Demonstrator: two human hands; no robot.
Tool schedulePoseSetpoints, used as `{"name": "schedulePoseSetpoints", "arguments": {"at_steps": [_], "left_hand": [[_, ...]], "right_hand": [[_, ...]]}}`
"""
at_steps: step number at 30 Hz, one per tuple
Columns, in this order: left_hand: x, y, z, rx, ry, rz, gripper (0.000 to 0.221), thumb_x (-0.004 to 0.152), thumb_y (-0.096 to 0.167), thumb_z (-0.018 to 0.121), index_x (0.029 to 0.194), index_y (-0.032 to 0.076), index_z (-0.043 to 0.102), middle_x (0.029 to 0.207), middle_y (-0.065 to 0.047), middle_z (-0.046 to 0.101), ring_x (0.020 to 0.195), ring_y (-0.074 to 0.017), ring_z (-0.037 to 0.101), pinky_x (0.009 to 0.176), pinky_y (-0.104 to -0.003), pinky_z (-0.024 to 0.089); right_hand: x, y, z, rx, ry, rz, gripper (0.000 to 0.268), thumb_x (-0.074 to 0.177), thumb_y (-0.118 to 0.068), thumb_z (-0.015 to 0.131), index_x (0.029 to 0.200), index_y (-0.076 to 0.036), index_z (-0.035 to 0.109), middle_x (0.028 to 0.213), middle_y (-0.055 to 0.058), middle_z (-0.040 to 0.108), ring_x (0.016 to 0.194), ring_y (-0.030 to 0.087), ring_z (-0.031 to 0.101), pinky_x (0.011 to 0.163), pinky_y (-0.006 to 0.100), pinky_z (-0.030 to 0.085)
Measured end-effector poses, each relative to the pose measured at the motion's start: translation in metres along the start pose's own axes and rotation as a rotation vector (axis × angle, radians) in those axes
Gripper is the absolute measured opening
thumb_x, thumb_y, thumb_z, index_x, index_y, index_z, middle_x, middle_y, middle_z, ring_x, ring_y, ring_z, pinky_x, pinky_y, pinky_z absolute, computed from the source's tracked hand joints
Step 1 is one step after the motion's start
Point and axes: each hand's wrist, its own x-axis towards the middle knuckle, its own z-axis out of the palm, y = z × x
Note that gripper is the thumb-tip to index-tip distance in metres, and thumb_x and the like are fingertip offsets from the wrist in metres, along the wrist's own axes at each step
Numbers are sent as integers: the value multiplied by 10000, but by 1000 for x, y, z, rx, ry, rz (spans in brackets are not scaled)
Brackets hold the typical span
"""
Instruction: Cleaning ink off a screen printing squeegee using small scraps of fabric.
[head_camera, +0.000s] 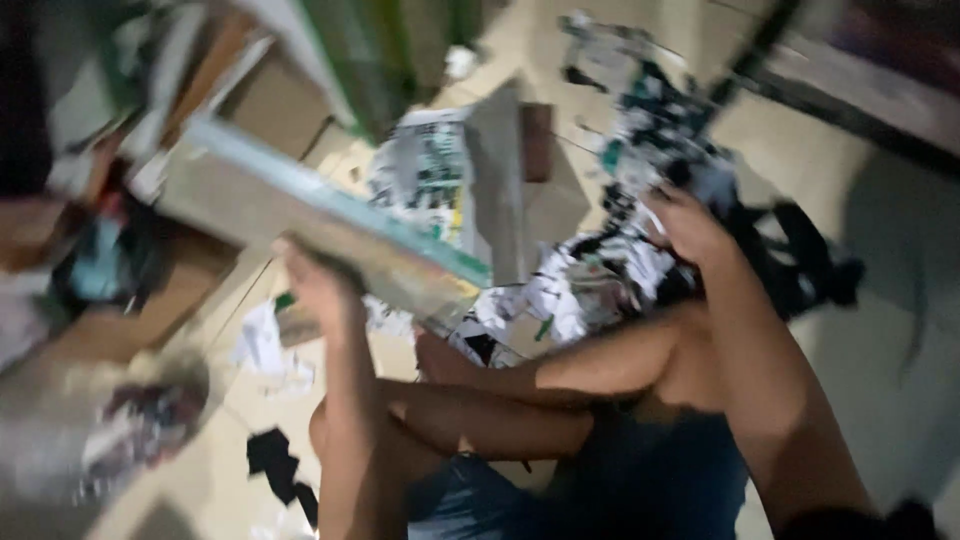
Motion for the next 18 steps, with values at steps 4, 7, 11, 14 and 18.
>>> {"name": "schedulePoseSetpoints", "arguments": {"at_steps": [4,7,11,14,18], "left_hand": [[36,-30,-1,-56,29,-50,871,1021,731,453,1541,32,433,1552,-314,429,1486,-455,345,1259,-563,215],[21,-7,-8,-62,-14,-60,968,984,726,507,1539,-57,379,1558,-345,395,1493,-442,330,1279,-520,208],[32,-27,-22,-172,-18,118,837,966,639,518,1422,-61,473,1444,-297,526,1387,-406,468,1174,-487,342],[39,-53,-26,-275,-49,324,657,934,593,576,1262,24,593,1235,-168,680,1167,-288,646,971,-403,511],[39,-82,-20,-194,-88,491,684,953,560,652,1362,19,565,1293,-195,691,1196,-323,675,1027,-422,539]], "right_hand": [[28,31,17,-301,-11,-49,600,1025,-391,750,1522,-186,482,1389,73,561,1155,304,590,878,609,529],[26,34,11,-172,-91,-47,682,1050,-265,707,1578,9,373,1534,265,331,1407,334,399,1002,761,354],[18,18,5,-216,-188,19,314,1021,-198,674,1326,-127,657,1188,36,686,1051,168,673,845,368,542],[11,12,4,-109,-201,103,168,1033,-167,638,1184,-143,565,1179,52,621,1060,205,632,789,378,551],[7,10,-19,-1314,-185,-428,736,766,51,733,1467,-133,607,1583,74,492,1374,262,484,1132,315,343]]}}
